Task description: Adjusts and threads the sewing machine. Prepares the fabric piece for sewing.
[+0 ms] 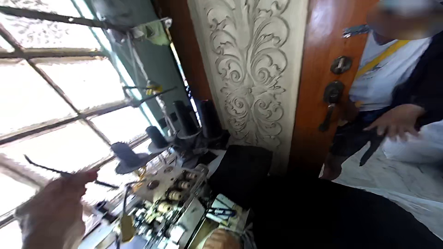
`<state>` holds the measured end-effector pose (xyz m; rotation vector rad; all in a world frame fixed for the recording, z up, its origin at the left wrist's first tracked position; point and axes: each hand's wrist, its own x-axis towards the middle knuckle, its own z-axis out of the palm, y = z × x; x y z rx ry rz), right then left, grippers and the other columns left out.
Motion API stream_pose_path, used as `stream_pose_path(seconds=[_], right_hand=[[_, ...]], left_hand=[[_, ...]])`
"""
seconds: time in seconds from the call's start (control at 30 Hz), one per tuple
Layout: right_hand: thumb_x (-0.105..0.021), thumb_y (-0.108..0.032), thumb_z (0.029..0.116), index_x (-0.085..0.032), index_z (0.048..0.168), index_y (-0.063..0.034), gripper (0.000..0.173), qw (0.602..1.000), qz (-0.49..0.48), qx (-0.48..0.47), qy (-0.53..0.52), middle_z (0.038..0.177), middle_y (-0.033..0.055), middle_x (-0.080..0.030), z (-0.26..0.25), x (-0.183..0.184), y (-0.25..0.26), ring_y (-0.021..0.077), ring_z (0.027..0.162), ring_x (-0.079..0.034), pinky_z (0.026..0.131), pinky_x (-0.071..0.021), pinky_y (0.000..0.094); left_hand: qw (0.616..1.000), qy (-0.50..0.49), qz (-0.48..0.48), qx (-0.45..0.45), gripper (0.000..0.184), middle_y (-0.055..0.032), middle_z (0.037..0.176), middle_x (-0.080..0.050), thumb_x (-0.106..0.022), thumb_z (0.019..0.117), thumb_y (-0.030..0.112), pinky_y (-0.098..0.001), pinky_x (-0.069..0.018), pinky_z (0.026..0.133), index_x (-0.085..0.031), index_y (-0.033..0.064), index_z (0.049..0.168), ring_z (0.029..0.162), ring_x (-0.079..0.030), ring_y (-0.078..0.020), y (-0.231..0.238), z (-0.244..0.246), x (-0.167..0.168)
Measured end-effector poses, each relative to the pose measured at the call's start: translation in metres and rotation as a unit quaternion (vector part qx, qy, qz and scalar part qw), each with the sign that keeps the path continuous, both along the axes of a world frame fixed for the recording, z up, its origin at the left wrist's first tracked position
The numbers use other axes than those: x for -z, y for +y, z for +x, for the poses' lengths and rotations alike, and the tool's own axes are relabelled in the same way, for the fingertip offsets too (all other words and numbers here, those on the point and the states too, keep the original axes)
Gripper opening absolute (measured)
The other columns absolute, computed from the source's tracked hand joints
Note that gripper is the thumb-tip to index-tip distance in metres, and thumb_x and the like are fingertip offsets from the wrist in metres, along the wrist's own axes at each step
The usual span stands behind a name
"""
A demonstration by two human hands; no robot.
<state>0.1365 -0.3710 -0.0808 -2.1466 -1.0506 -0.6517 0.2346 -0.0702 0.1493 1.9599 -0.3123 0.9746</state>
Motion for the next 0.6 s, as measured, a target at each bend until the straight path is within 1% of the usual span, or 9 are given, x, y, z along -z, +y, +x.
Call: stream_pose_path(seconds=[0.07, 0.13, 0.2, 0.23, 0.27, 0.3, 0.37, 0.5, 0.6], right_hand=[[-0.053, -0.019, 0.0924, -0.074, 0.087, -0.0085, 0.024, 0.998, 0.012, 0.014, -0.061, 0.082, 0.007, -0.073, 0.008, 0.012, 0.001, 0.0249, 0.08, -0.072, 0.079, -0.0581, 0.0432], [-0.05, -0.021, 0.0928, -0.074, 0.086, -0.0095, 0.027, 0.996, 0.014, 0.016, -0.083, 0.081, 0.0053, -0.073, 0.01, 0.012, -0.001, 0.0232, 0.08, -0.072, 0.079, -0.0586, 0.0415], [-0.048, -0.022, 0.0931, -0.073, 0.086, -0.0103, 0.029, 0.997, 0.006, 0.013, -0.082, 0.082, 0.0042, -0.073, 0.011, 0.01, -0.003, 0.0219, 0.081, -0.072, 0.08, -0.0584, 0.0402], [-0.048, -0.023, 0.0932, -0.074, 0.086, -0.0106, 0.03, 0.997, 0.001, 0.011, -0.078, 0.083, 0.0039, -0.074, 0.01, 0.008, -0.005, 0.0214, 0.082, -0.072, 0.081, -0.0583, 0.0396], [-0.048, -0.023, 0.093, -0.074, 0.086, -0.0109, 0.03, 0.997, 0.001, 0.011, -0.079, 0.083, 0.0036, -0.074, 0.01, 0.007, -0.005, 0.021, 0.082, -0.072, 0.081, -0.0584, 0.0392], [-0.048, -0.022, 0.0925, -0.074, 0.085, -0.0109, 0.03, 0.997, 0.003, 0.011, -0.083, 0.083, 0.0036, -0.074, 0.01, 0.006, -0.006, 0.0209, 0.081, -0.073, 0.08, -0.0586, 0.0392], [-0.049, -0.022, 0.092, -0.075, 0.085, -0.0108, 0.029, 0.996, 0.006, 0.013, -0.089, 0.085, 0.0034, -0.075, 0.011, 0.006, -0.007, 0.0205, 0.082, -0.073, 0.079, -0.0583, 0.0383], [-0.047, -0.023, 0.0932, -0.075, 0.085, -0.0119, 0.031, 0.996, -0.003, 0.014, -0.088, 0.085, 0.0032, -0.075, 0.012, 0.007, -0.009, 0.0208, 0.082, -0.073, 0.08, -0.0584, 0.0387], [-0.048, -0.022, 0.0921, -0.076, 0.086, -0.012, 0.03, 0.998, -0.012, 0.0, -0.066, 0.086, 0.003, -0.076, 0.013, 0.005, -0.012, 0.0212, 0.084, -0.073, 0.082, -0.0581, 0.0397]], left_hand=[[0.995, -0.01, -0.09, -0.044, 0.025, 0.0001, 0.098, -0.066, -0.05, 0.1062, 0.021, -0.0242, -0.0529, 0.084, -0.06, -0.0018, 0.111, 0.086, -0.062, -0.0012, -0.027, -0.023, -0.04], [0.992, -0.05, -0.116, -0.024, 0.021, 0.0044, 0.097, -0.07, -0.049, 0.1075, 0.024, -0.0257, -0.0581, 0.085, -0.059, 0.0061, 0.112, 0.089, -0.069, -0.0041, -0.033, -0.037, -0.065], [0.993, -0.081, -0.083, 0.036, 0.019, 0.0016, 0.101, -0.073, -0.047, 0.1073, 0.021, -0.0311, -0.0615, 0.084, -0.059, 0.007, 0.113, 0.091, -0.073, -0.0112, -0.029, -0.054, -0.068], [0.995, -0.066, -0.075, 0.03, 0.02, 0.0014, 0.1, -0.073, -0.047, 0.1081, 0.02, -0.0303, -0.0616, 0.084, -0.06, 0.0053, 0.113, 0.09, -0.073, -0.0109, -0.035, -0.07, -0.066], [0.997, -0.025, -0.075, -0.016, 0.019, 0.0062, 0.096, -0.071, -0.044, 0.1083, 0.019, -0.0249, -0.0602, 0.082, -0.058, 0.0067, 0.111, 0.088, -0.071, -0.0051, -0.05, -0.091, -0.064], [0.995, 0.008, -0.081, -0.057, 0.02, 0.0086, 0.093, -0.069, -0.043, 0.1083, 0.02, -0.0224, -0.0592, 0.081, -0.058, 0.0069, 0.11, 0.085, -0.07, -0.0018, -0.059, -0.109, -0.056], [0.99, 0.034, -0.093, -0.104, 0.024, 0.0085, 0.089, -0.069, -0.044, 0.108, 0.022, -0.0225, -0.0592, 0.078, -0.06, 0.0051, 0.113, 0.08, -0.069, -0.0013, -0.052, -0.137, -0.029], [0.967, 0.05, -0.181, -0.172, 0.022, 0.0105, 0.081, -0.069, -0.046, 0.1089, 0.021, -0.0213, -0.0601, 0.068, -0.06, 0.0075, 0.117, 0.069, -0.069, -0.0021, -0.002, -0.184, 0.026], [0.945, 0.049, -0.223, -0.235, 0.025, 0.01, 0.071, -0.066, -0.042, 0.1096, 0.018, -0.0186, -0.0576, 0.059, -0.057, 0.0016, 0.121, 0.06, -0.066, -0.0008, 0.024, -0.207, 0.059]])
